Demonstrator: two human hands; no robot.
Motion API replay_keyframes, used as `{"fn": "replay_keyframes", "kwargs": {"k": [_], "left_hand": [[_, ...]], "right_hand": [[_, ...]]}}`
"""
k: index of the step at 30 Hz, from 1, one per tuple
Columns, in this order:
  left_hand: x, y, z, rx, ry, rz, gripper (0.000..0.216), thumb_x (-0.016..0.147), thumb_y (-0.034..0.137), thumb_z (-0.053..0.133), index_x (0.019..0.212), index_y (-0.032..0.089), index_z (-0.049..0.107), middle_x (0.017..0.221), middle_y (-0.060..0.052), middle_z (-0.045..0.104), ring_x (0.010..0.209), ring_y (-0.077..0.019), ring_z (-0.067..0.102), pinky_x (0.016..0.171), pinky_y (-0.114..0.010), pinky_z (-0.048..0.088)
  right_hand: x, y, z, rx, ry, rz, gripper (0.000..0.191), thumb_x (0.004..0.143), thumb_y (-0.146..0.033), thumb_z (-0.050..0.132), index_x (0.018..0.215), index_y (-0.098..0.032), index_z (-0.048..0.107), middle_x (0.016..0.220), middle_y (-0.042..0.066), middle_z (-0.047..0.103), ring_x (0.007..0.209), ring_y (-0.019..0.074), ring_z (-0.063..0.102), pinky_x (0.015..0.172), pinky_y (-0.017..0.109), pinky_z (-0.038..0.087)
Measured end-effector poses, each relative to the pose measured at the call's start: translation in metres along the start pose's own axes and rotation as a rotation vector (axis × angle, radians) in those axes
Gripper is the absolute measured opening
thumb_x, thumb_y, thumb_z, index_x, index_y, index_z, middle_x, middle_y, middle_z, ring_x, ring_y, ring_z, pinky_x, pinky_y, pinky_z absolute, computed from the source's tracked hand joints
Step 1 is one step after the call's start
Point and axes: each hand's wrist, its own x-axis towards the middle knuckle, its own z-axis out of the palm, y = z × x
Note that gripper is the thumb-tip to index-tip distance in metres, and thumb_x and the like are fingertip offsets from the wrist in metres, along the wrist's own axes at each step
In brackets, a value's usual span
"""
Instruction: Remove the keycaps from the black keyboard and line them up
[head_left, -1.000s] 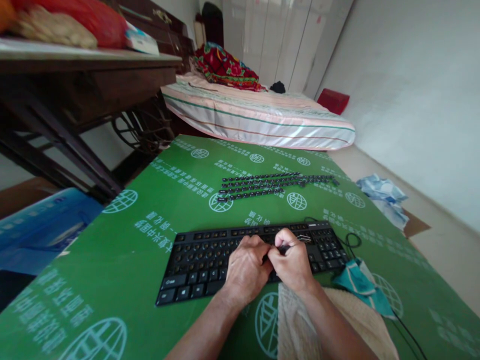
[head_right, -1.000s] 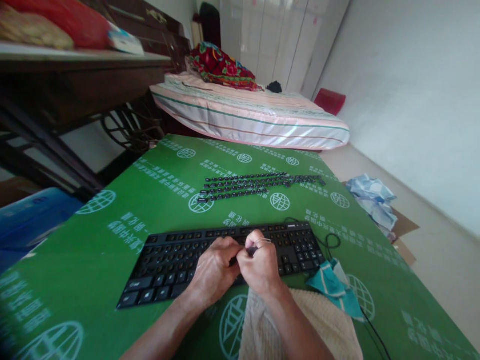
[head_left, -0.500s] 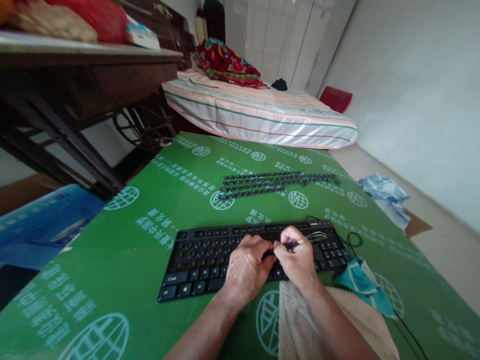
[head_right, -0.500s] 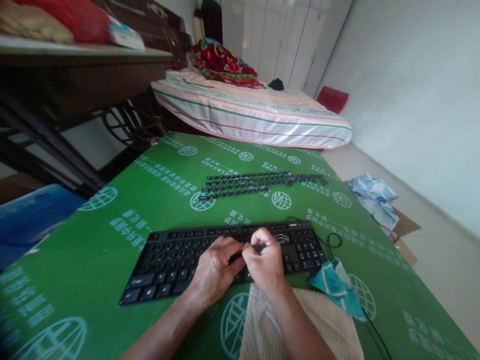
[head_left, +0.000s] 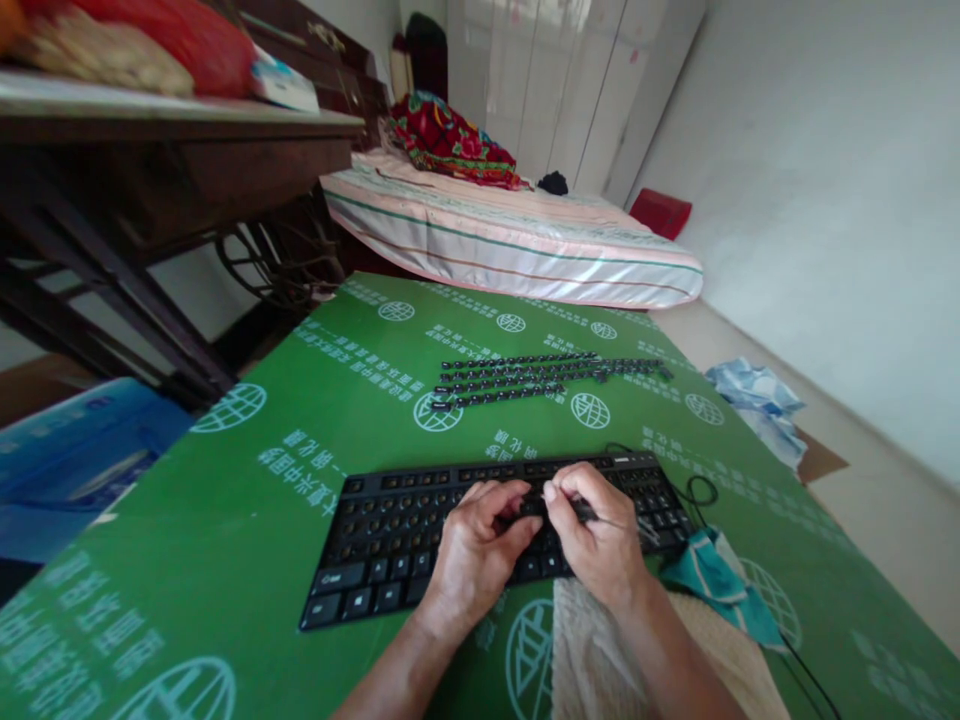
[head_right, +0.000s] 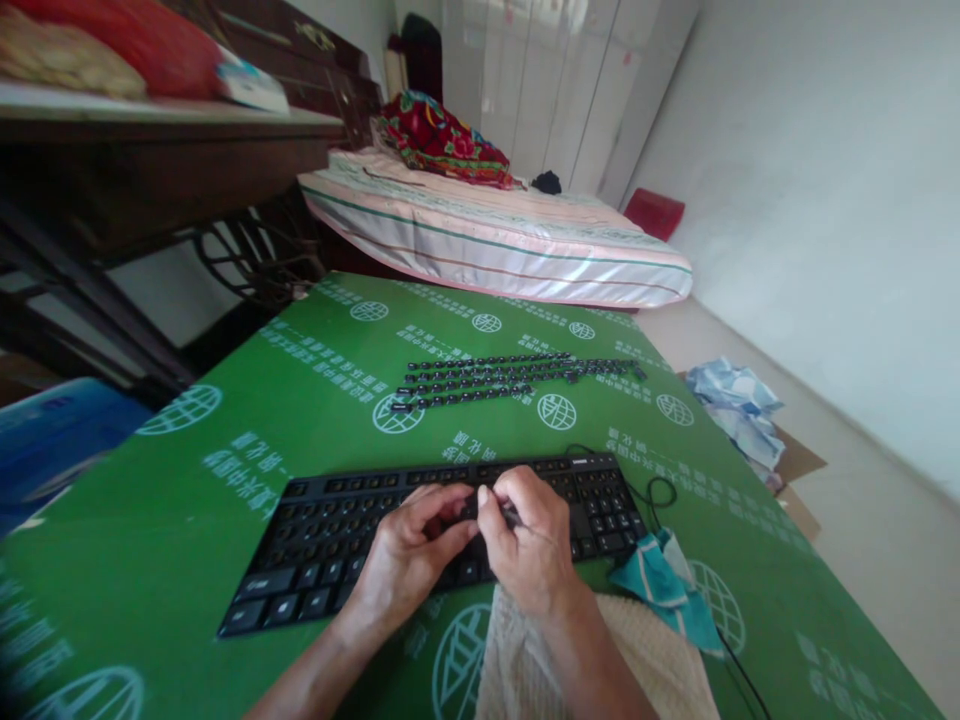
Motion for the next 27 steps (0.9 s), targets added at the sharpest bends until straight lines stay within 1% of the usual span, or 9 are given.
{"fn": "replay_keyframes", "kwargs": {"k": [2, 3, 6, 8, 12, 16, 19, 21, 27], "left_hand": [[-0.001, -0.003, 0.001, -0.103, 0.049, -0.051, 0.015, 0.07, 0.026, 0.067, 0.083, 0.02, 0.066, 0.07, 0.001, 0.057, 0.065, -0.0133, 0.052, 0.058, -0.023, 0.042], [-0.001, -0.003, 0.001, -0.155, 0.066, -0.078, 0.014, 0.069, 0.028, 0.068, 0.08, 0.02, 0.066, 0.068, 0.002, 0.056, 0.063, -0.0124, 0.051, 0.056, -0.022, 0.041], [-0.001, -0.002, 0.0, -0.289, 0.087, -0.147, 0.014, 0.066, 0.029, 0.07, 0.074, 0.018, 0.065, 0.065, 0.002, 0.053, 0.058, -0.0104, 0.047, 0.052, -0.02, 0.039], [0.0, -0.001, -0.001, -0.357, 0.086, -0.174, 0.015, 0.065, 0.028, 0.071, 0.073, 0.017, 0.066, 0.065, 0.002, 0.054, 0.058, -0.0103, 0.047, 0.053, -0.02, 0.04], [0.0, -0.001, -0.003, -0.482, 0.064, -0.229, 0.016, 0.063, 0.025, 0.073, 0.073, 0.016, 0.065, 0.068, 0.0, 0.058, 0.061, -0.0112, 0.05, 0.056, -0.021, 0.042], [0.001, 0.0, -0.004, -0.586, 0.079, -0.287, 0.016, 0.062, 0.022, 0.073, 0.072, 0.015, 0.064, 0.063, 0.002, 0.056, 0.057, -0.009, 0.048, 0.053, -0.018, 0.041], [0.003, 0.003, -0.004, -0.64, 0.107, -0.308, 0.015, 0.06, 0.018, 0.074, 0.069, 0.015, 0.062, 0.061, 0.004, 0.056, 0.056, -0.0076, 0.048, 0.053, -0.017, 0.041], [0.003, 0.005, -0.005, -0.656, 0.118, -0.318, 0.015, 0.059, 0.016, 0.075, 0.067, 0.014, 0.062, 0.059, 0.004, 0.056, 0.055, -0.0072, 0.048, 0.053, -0.017, 0.041], [0.004, 0.008, -0.008, -0.715, 0.132, -0.364, 0.013, 0.057, 0.016, 0.076, 0.066, 0.015, 0.066, 0.062, 0.003, 0.062, 0.058, -0.009, 0.055, 0.057, -0.019, 0.046]], "right_hand": [[0.003, -0.001, -0.007, -0.042, -0.03, -0.042, 0.014, 0.085, -0.018, 0.044, 0.073, -0.019, 0.052, 0.073, 0.003, 0.059, 0.071, 0.0138, 0.056, 0.068, 0.025, 0.043], [0.004, -0.002, -0.01, -0.039, -0.079, -0.049, 0.015, 0.086, -0.017, 0.041, 0.079, -0.019, 0.054, 0.074, 0.003, 0.06, 0.071, 0.0136, 0.057, 0.068, 0.024, 0.043], [0.004, -0.005, -0.017, 0.036, -0.261, -0.029, 0.02, 0.089, -0.016, 0.035, 0.095, -0.019, 0.055, 0.064, -0.001, 0.057, 0.058, 0.0112, 0.056, 0.058, 0.02, 0.043], [0.003, -0.008, -0.019, 0.084, -0.317, -0.021, 0.023, 0.091, -0.018, 0.034, 0.1, -0.019, 0.055, 0.063, -0.001, 0.059, 0.057, 0.011, 0.058, 0.057, 0.019, 0.044], [0.004, -0.011, -0.016, 0.039, -0.375, -0.003, 0.02, 0.088, -0.022, 0.044, 0.1, -0.02, 0.06, 0.081, 0.004, 0.067, 0.072, 0.0144, 0.064, 0.066, 0.021, 0.046], [0.008, -0.012, -0.012, -0.03, -0.506, 0.04, 0.016, 0.084, -0.02, 0.049, 0.09, -0.022, 0.064, 0.074, 0.002, 0.068, 0.06, 0.0133, 0.061, 0.057, 0.021, 0.043], [0.011, -0.012, -0.011, -0.078, -0.523, 0.051, 0.018, 0.082, -0.018, 0.051, 0.092, -0.022, 0.065, 0.064, -0.001, 0.065, 0.05, 0.0116, 0.054, 0.049, 0.021, 0.037], [0.013, -0.01, -0.01, -0.115, -0.514, 0.043, 0.019, 0.08, -0.018, 0.053, 0.095, -0.022, 0.065, 0.06, -0.002, 0.064, 0.047, 0.0113, 0.052, 0.047, 0.021, 0.034], [0.021, -0.007, -0.007, -0.108, -0.518, -0.024, 0.018, 0.079, -0.02, 0.058, 0.095, -0.023, 0.065, 0.07, -0.001, 0.068, 0.056, 0.0115, 0.058, 0.055, 0.021, 0.037]]}}
